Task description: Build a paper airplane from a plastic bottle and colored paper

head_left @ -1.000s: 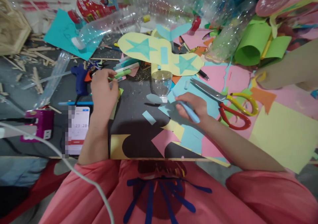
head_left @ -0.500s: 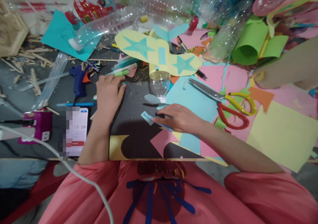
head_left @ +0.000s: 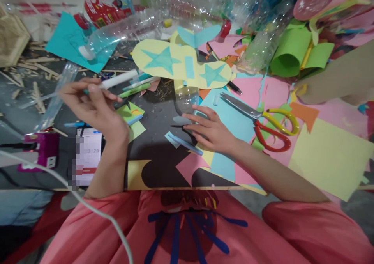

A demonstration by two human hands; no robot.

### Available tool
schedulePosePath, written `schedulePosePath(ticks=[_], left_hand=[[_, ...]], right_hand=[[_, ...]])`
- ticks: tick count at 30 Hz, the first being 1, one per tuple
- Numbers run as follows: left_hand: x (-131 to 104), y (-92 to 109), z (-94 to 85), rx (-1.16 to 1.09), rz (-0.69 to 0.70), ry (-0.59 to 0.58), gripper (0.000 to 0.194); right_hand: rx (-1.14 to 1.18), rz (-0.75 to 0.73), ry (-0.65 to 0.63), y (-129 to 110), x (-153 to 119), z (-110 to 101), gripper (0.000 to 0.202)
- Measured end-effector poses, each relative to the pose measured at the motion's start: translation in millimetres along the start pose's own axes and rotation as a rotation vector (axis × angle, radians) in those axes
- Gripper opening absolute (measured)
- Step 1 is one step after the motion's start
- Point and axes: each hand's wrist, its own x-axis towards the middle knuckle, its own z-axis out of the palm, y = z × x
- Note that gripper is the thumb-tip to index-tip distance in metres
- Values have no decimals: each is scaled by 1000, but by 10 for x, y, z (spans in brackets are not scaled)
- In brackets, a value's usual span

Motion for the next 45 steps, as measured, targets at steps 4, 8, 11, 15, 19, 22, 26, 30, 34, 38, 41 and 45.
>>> schedulePosePath(ticks=[4,8,11,15,19,22,26,30,34,38,41,45], left_hand=[[126,61,70,-106,-298,249,38],[113,162,80,-44,-330,268,29],[40,213,68,82,-278,152,29],[-23,177,39,179,-221,59,25],[-52,25,-17,161,-220,-42,22],[-81,-70,-65,121,-201,-140,31],[-100,-99,-94,133,-271,-227,37],[-99,-83,-83,70,-429,-305,38],[-81,-130,-94,0,-445,-353,36],[-81,-117,-99,-94,-430,-364,21],[-171,54,-75,-156,-377,-464,30],[-376,336,-63,-135,-189,-758,29]], right_hand=[[1,55,295,78,-25,-83,25],[-53,155,531,186,-26,-179,27],[-87,317,465,239,-9,-228,13],[-76,386,218,270,-11,-250,40],[-50,353,56,287,-39,-269,47],[-51,292,56,333,-56,-315,43],[-104,220,131,471,-81,-385,41],[-138,253,150,610,-112,-393,44],[-156,301,179,674,-117,-351,45],[-219,302,298,600,-89,-360,41],[-148,267,364,389,-52,-358,33],[212,187,258,9,-1,-237,31]])
